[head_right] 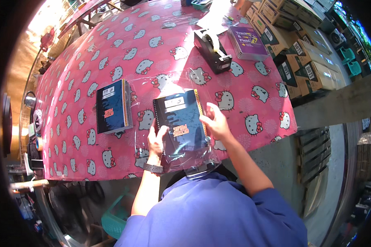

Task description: The person places a notebook into a plastic bag, seals it using tape, and repeats the process with additional notebooks.

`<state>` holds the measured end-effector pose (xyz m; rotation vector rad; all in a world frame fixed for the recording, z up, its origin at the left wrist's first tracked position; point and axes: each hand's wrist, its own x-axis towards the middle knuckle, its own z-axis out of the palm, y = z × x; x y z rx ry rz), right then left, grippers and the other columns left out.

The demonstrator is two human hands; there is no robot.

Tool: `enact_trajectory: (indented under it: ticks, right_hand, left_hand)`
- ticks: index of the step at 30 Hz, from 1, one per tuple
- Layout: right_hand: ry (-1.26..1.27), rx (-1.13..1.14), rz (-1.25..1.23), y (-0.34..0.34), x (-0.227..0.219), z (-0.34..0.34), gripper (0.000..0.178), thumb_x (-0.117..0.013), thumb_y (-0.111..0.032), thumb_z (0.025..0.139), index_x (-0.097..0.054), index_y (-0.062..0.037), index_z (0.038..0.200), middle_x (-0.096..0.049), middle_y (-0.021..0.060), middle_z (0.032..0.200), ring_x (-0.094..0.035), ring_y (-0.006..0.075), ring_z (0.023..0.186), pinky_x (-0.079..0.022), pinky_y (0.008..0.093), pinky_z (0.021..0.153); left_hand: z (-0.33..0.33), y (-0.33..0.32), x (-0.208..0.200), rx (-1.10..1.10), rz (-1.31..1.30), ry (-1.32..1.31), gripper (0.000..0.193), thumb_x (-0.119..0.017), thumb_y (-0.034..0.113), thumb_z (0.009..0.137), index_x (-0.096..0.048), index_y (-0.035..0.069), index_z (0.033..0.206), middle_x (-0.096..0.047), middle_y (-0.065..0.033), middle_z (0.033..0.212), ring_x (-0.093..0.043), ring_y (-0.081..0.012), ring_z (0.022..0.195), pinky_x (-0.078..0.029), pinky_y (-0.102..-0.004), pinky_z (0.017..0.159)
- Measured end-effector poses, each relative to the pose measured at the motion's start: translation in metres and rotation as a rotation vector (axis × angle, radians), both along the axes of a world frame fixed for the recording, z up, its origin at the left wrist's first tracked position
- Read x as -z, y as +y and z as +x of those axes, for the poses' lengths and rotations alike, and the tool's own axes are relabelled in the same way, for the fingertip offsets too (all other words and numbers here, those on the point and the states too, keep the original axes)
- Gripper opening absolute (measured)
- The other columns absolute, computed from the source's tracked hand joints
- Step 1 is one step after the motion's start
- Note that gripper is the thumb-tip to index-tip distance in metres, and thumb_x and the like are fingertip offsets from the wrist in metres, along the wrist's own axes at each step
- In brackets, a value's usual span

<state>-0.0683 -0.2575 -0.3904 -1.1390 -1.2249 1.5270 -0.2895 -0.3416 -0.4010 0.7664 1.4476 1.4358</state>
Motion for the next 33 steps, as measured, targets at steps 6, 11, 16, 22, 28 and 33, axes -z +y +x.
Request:
enact_trajectory:
  ticks: [6, 11, 16, 22, 28, 33]
  right_hand:
    - [-0.656, -0.011, 0.164, -0.022, -0.024, -0.002, 0.059, -0.069, -0.022, 0.08, -0.044, 0.0079, 0.125, -0.057, 0.0218, 0.104, -0.056, 0.0295, 0.094, -0.044, 0.0356, 0.086]
    - [-0.762, 0.106, 0.222, -0.019, -0.002, -0.015, 0.078, -0.067, -0.04, 0.079, -0.033, 0.005, 0.133, -0.054, 0.0272, 0.106, -0.052, 0.0385, 0.102, -0.042, 0.0424, 0.087]
    - [-0.79, 0.091, 0.237, -0.019, -0.003, -0.015, 0.086, -0.071, -0.043, 0.075, -0.032, 0.0057, 0.134, -0.053, 0.0292, 0.109, -0.051, 0.0405, 0.105, -0.042, 0.043, 0.089]
    - [-0.674, -0.011, 0.051, -0.01, -0.029, -0.021, 0.09, -0.079, -0.044, 0.065, -0.037, 0.0086, 0.126, -0.056, 0.0278, 0.109, -0.05, 0.0402, 0.107, -0.043, 0.0433, 0.089]
    - [-0.864, 0.022, 0.265, -0.019, -0.045, -0.034, 0.093, -0.081, -0.043, 0.061, -0.038, 0.0086, 0.125, -0.053, 0.0268, 0.115, -0.048, 0.0386, 0.111, -0.041, 0.042, 0.093]
    - [-0.523, -0.127, 0.012, -0.021, -0.026, -0.01, 0.076, -0.079, -0.03, 0.068, -0.044, 0.0078, 0.124, -0.062, 0.0205, 0.102, -0.062, 0.0261, 0.094, -0.047, 0.0332, 0.084]
  left_hand:
    - [0.004, 0.011, 0.022, 0.052, -0.005, 0.106, 0.061, -0.051, 0.032, 0.091, -0.033, -0.003, 0.137, -0.051, -0.0166, 0.128, -0.05, -0.0212, 0.113, -0.038, -0.0304, 0.097]
    - [0.003, 0.02, 0.018, 0.181, -0.025, -0.127, 0.046, -0.056, 0.025, 0.089, -0.044, 0.003, 0.127, -0.056, -0.0056, 0.112, -0.055, -0.0146, 0.092, -0.044, -0.0288, 0.082]
    - [0.023, 0.021, -0.008, 0.128, -0.186, 0.415, 0.077, -0.078, 0.039, 0.068, -0.044, -0.001, 0.124, -0.06, -0.0162, 0.109, -0.059, -0.023, 0.098, -0.047, -0.0365, 0.085]
    - [0.029, 0.019, -0.015, 0.066, -0.202, 0.431, 0.089, -0.081, 0.042, 0.064, -0.039, -0.002, 0.129, -0.059, -0.02, 0.113, -0.059, -0.0288, 0.103, -0.046, -0.0385, 0.089]
    - [0.012, 0.012, -0.017, 0.057, -0.294, 0.725, 0.086, -0.081, 0.044, 0.063, -0.042, 0.0, 0.124, -0.061, -0.018, 0.11, -0.06, -0.0266, 0.101, -0.047, -0.039, 0.088]
    - [0.001, 0.011, -0.016, 0.13, -0.24, 0.636, 0.065, -0.077, 0.027, 0.072, -0.045, -0.001, 0.122, -0.063, -0.0162, 0.107, -0.062, -0.0221, 0.096, -0.05, -0.034, 0.082]
